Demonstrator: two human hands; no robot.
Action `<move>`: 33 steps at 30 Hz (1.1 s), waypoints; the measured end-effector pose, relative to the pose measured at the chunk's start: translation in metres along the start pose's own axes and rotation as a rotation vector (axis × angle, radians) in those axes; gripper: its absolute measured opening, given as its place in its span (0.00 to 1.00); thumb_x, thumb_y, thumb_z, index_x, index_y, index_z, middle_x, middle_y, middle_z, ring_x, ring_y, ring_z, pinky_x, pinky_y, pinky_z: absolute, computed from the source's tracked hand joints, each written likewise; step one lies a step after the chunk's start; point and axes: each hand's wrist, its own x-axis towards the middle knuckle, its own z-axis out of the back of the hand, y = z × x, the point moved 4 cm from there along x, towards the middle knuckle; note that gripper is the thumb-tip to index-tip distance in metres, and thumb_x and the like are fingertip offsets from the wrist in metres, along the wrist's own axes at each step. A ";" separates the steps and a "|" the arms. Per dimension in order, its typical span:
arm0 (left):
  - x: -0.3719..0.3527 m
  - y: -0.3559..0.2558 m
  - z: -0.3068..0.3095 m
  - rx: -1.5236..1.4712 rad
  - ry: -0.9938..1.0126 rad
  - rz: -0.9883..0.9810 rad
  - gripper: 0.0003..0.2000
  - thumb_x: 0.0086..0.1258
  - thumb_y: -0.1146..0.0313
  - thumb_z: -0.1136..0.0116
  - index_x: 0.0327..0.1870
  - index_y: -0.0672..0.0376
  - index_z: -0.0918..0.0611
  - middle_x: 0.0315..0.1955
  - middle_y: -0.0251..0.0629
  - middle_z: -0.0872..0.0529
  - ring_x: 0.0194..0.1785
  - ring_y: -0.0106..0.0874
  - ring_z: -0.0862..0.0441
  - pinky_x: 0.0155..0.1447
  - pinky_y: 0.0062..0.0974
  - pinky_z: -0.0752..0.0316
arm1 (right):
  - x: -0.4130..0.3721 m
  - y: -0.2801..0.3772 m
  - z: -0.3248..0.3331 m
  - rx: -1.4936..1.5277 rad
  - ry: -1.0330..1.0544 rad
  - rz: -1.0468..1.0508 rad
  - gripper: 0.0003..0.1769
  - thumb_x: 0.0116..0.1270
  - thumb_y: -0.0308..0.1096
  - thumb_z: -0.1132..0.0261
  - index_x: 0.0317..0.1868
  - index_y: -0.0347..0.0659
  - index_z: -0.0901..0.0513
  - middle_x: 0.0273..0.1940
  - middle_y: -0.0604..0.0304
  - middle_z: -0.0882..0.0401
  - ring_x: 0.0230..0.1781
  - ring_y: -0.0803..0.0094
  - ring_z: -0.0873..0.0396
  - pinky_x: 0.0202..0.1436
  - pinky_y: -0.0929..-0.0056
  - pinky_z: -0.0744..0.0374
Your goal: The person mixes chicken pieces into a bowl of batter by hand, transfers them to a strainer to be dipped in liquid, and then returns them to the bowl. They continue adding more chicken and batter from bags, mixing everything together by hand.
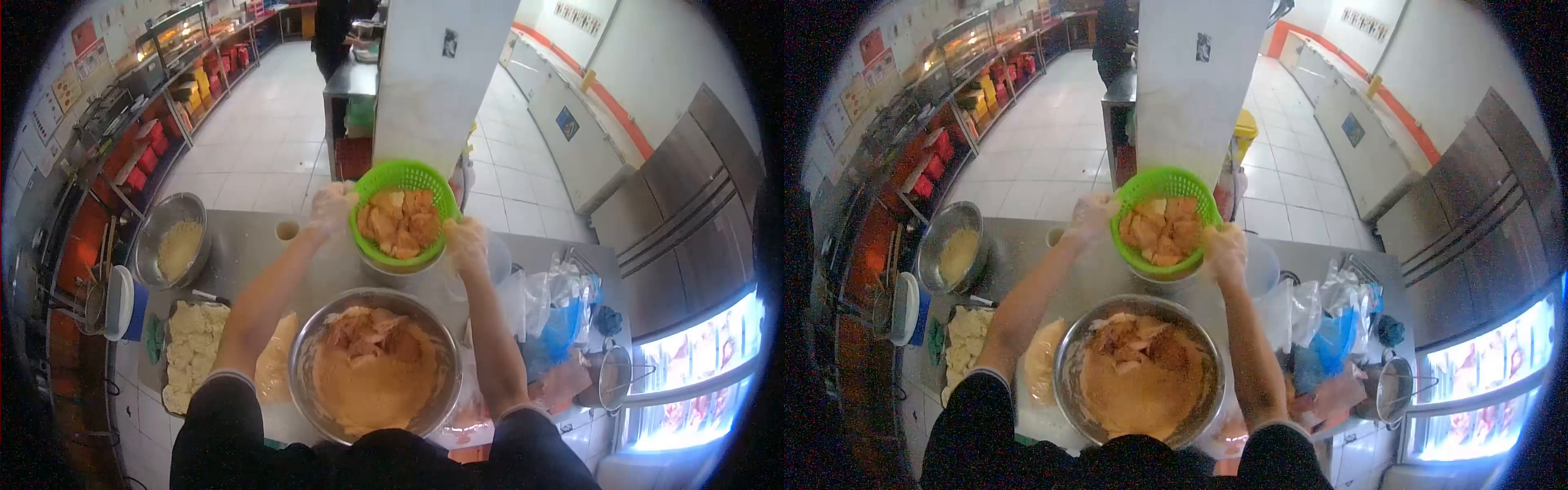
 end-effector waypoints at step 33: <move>-0.261 0.049 0.056 0.241 0.238 -0.391 0.11 0.73 0.67 0.32 0.55 0.52 0.12 0.49 0.38 0.12 0.54 0.39 0.13 0.60 0.35 0.18 | -0.203 -0.007 0.060 0.377 0.494 0.271 0.23 0.69 0.36 0.27 0.62 0.40 0.16 0.63 0.46 0.15 0.60 0.51 0.14 0.61 0.59 0.15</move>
